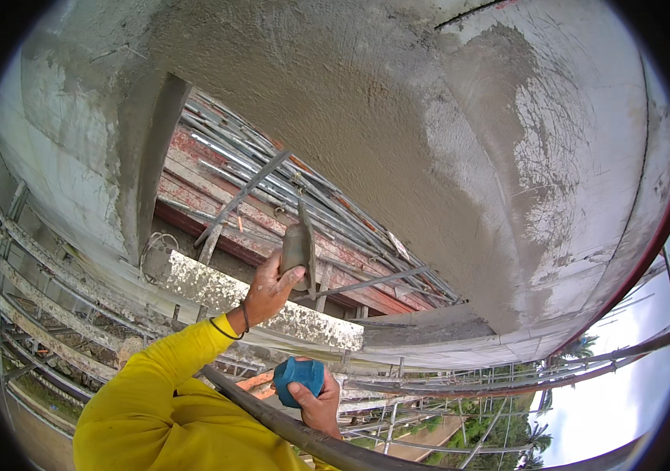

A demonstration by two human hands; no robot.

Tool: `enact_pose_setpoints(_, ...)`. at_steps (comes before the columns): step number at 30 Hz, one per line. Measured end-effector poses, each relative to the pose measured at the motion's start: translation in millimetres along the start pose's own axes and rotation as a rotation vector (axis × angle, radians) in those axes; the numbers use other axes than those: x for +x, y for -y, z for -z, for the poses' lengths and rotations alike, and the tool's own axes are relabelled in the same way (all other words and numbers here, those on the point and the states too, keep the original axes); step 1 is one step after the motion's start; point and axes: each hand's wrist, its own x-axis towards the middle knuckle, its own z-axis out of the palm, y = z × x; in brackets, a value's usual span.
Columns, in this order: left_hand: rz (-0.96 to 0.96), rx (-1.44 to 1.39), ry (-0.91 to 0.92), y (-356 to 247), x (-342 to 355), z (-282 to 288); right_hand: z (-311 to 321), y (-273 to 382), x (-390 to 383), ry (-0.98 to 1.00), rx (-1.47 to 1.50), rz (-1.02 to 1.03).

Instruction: The person smooths a freshly plastered wall using a trowel and a sponge, working on the upper section of a window opening. They repeatedly scrape and wipe the surface to even out the plaster and clean the tool.

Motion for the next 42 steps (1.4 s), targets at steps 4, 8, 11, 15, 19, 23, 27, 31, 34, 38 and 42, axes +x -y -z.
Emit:
enact_pose_setpoints(4,-0.493,0.589,-0.106,-54,2,70,-2,-2,4,0.048,0.054,0.029)
enact_pose_setpoints(8,-0.798,1.220,0.148,-131,41,98,-5,0,3,0.097,0.070,-0.005)
enact_pose_setpoints(11,-0.980,1.390,0.244,-157,83,103,-12,7,6,0.208,0.037,-0.024)
enact_pose_setpoints(15,-1.123,1.536,0.231,-178,125,97,-13,5,11,0.307,-0.013,-0.050)
enact_pose_setpoints(19,-1.180,1.581,0.130,-197,148,94,-11,9,7,0.302,-0.048,-0.019)
enact_pose_setpoints(23,-1.110,1.453,-0.228,-271,168,101,-12,13,8,0.315,-0.099,0.003)
enact_pose_setpoints(27,-1.113,1.280,-0.141,-258,141,86,-7,13,9,0.370,-0.124,0.019)
enact_pose_setpoints(31,-1.120,1.596,0.171,-200,130,74,-11,17,5,0.379,-0.107,-0.006)
enact_pose_setpoints(34,-1.109,1.545,0.151,-213,151,78,-14,25,1,0.367,-0.060,-0.054)
enact_pose_setpoints(38,-1.044,1.431,-0.113,-249,148,87,-13,18,4,0.325,-0.126,-0.012)
enact_pose_setpoints(42,-1.115,1.644,0.376,-200,125,74,-17,23,6,0.383,-0.045,-0.019)
